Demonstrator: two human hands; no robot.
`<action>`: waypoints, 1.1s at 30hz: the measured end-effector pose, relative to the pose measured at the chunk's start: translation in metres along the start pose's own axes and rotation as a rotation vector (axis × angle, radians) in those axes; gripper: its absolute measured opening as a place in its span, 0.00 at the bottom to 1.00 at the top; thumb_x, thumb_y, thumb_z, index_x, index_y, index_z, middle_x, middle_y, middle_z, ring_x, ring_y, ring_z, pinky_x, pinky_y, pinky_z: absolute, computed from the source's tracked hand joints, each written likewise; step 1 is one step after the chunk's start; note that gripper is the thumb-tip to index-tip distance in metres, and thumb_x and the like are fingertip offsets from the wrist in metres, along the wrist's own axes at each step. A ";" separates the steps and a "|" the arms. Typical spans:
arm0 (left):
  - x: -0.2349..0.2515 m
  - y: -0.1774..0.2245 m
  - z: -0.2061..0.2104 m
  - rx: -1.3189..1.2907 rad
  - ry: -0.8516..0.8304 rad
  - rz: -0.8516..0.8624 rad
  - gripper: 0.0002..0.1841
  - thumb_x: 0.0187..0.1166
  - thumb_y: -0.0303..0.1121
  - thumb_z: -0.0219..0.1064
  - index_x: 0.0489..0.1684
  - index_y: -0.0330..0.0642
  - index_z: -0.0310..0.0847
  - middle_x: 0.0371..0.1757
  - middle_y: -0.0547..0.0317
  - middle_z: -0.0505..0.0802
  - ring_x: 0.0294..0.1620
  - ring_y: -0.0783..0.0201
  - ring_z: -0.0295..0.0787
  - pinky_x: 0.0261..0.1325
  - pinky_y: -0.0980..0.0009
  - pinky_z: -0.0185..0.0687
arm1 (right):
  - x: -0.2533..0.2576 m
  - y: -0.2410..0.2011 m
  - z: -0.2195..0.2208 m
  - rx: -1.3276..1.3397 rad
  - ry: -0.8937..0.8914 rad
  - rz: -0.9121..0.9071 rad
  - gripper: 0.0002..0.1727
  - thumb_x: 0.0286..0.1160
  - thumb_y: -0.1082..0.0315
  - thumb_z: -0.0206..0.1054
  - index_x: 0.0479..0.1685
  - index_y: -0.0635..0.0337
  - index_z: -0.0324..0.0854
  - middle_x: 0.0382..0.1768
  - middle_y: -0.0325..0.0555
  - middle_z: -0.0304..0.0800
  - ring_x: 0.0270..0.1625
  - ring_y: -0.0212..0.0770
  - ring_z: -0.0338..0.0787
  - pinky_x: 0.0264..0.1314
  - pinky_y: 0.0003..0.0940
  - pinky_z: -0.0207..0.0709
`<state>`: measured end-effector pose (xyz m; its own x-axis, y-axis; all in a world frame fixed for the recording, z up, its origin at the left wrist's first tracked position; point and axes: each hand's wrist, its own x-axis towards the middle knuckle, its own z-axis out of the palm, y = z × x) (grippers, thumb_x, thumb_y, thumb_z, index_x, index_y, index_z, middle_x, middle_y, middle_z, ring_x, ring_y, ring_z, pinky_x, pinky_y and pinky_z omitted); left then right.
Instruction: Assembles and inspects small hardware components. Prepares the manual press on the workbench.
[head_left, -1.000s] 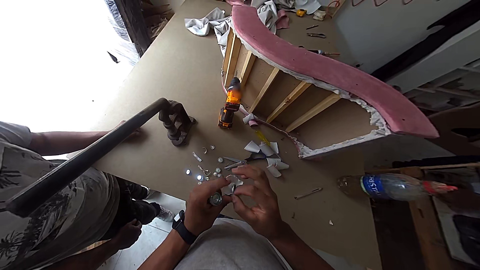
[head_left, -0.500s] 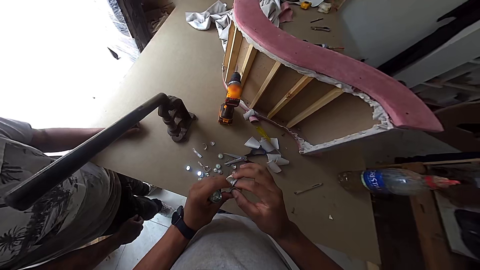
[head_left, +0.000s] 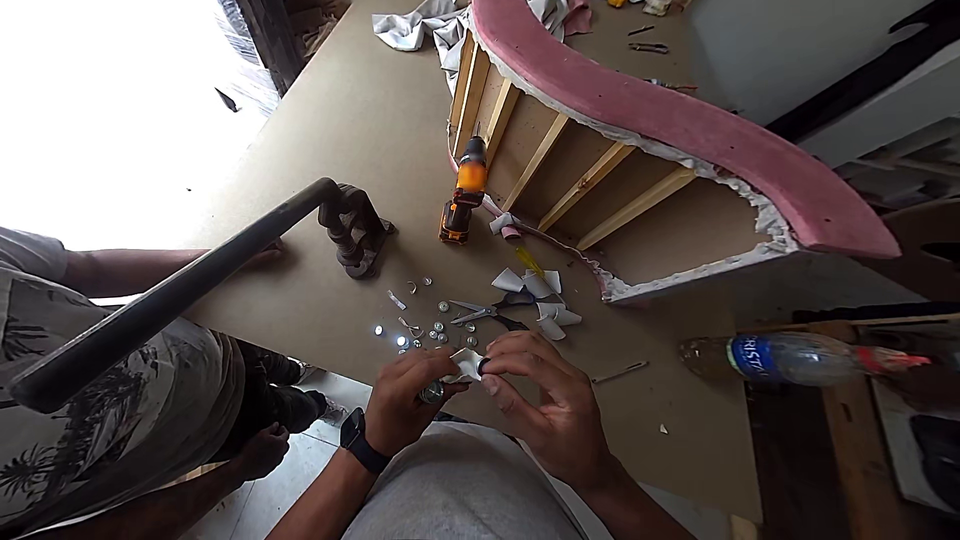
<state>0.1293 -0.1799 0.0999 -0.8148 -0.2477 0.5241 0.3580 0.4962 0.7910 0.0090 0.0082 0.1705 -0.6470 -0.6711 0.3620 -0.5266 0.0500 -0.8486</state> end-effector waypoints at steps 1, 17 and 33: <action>0.001 0.000 -0.001 0.007 -0.002 0.014 0.11 0.72 0.31 0.81 0.50 0.45 0.90 0.56 0.56 0.96 0.57 0.62 0.95 0.62 0.64 0.93 | 0.002 -0.002 -0.002 0.047 -0.005 0.031 0.08 0.80 0.60 0.71 0.46 0.50 0.93 0.49 0.39 0.93 0.58 0.43 0.92 0.59 0.44 0.91; -0.004 0.000 0.000 0.066 -0.119 0.073 0.10 0.75 0.32 0.78 0.51 0.46 0.90 0.61 0.57 0.95 0.60 0.63 0.93 0.64 0.65 0.92 | 0.013 -0.013 -0.007 -0.524 -0.234 0.122 0.07 0.81 0.50 0.68 0.43 0.31 0.93 0.47 0.16 0.89 0.53 0.19 0.85 0.51 0.24 0.83; -0.004 0.001 0.003 0.017 -0.113 0.084 0.13 0.75 0.31 0.78 0.55 0.46 0.90 0.60 0.56 0.95 0.59 0.63 0.94 0.64 0.65 0.92 | -0.001 -0.007 -0.008 -0.468 -0.191 0.242 0.07 0.77 0.46 0.72 0.40 0.31 0.92 0.42 0.19 0.84 0.35 0.17 0.81 0.34 0.20 0.80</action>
<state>0.1318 -0.1753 0.0976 -0.8286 -0.1101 0.5488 0.4203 0.5253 0.7399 0.0090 0.0144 0.1787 -0.6913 -0.7197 0.0642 -0.5922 0.5134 -0.6210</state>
